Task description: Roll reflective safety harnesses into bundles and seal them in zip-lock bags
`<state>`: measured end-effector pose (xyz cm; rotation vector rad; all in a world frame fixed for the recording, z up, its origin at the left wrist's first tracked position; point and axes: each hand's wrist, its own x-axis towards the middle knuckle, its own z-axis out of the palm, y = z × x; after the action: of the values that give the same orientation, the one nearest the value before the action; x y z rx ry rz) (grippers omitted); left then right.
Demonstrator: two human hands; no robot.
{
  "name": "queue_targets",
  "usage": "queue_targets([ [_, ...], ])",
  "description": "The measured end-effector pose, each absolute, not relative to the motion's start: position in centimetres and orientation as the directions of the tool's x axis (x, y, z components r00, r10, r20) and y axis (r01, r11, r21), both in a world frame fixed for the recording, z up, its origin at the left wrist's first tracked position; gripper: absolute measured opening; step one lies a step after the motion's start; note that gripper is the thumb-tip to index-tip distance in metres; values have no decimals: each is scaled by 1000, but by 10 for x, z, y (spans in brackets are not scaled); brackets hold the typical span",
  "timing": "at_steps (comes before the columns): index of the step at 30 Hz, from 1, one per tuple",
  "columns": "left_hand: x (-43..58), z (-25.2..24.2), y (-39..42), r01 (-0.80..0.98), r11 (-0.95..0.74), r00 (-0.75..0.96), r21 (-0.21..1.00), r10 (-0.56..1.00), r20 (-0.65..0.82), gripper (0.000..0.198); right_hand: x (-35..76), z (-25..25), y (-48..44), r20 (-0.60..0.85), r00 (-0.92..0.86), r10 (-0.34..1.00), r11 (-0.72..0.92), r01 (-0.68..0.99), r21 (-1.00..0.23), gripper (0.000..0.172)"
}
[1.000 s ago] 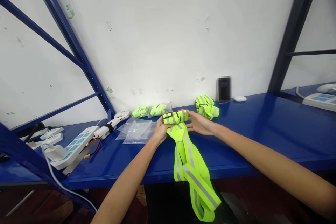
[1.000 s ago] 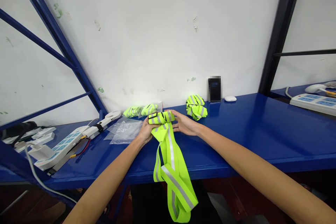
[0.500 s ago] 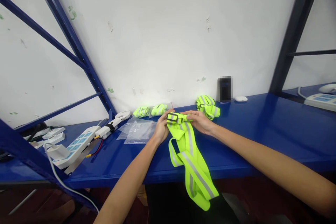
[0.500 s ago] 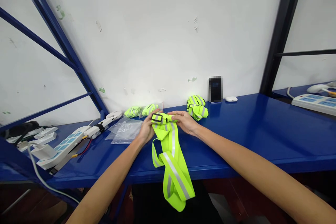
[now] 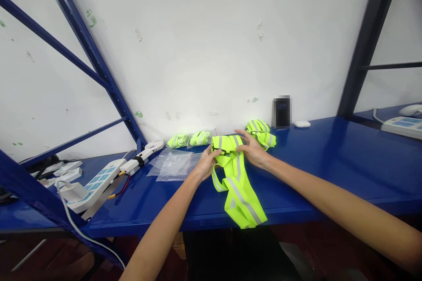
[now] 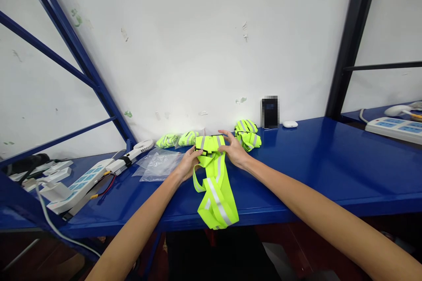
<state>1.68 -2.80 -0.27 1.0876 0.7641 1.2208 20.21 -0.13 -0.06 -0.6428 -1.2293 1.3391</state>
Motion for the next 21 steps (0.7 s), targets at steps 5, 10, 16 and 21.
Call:
queue_targets([
  [5, 15, -7, -25, -301, -73, 187, 951, 973, 134, 45, 202, 5, -5, 133, -285, 949, 7, -403, -915, 87],
  [10, 15, -7, -22, -315, -157, 105, 936, 974, 199, 48, 203, -1, -3, 108, -363, 925, -17, -325, -945, 86],
  [16, 14, -6, -21, -267, -153, 19, 951, 986, 164, 49, 208, 1, -7, 128, -437, 890, -14, -306, -952, 96],
  [21, 15, -5, -24, -231, -149, 17, 961, 987, 157, 48, 209, 1, -8, 181, -500, 847, 26, -302, -953, 110],
])
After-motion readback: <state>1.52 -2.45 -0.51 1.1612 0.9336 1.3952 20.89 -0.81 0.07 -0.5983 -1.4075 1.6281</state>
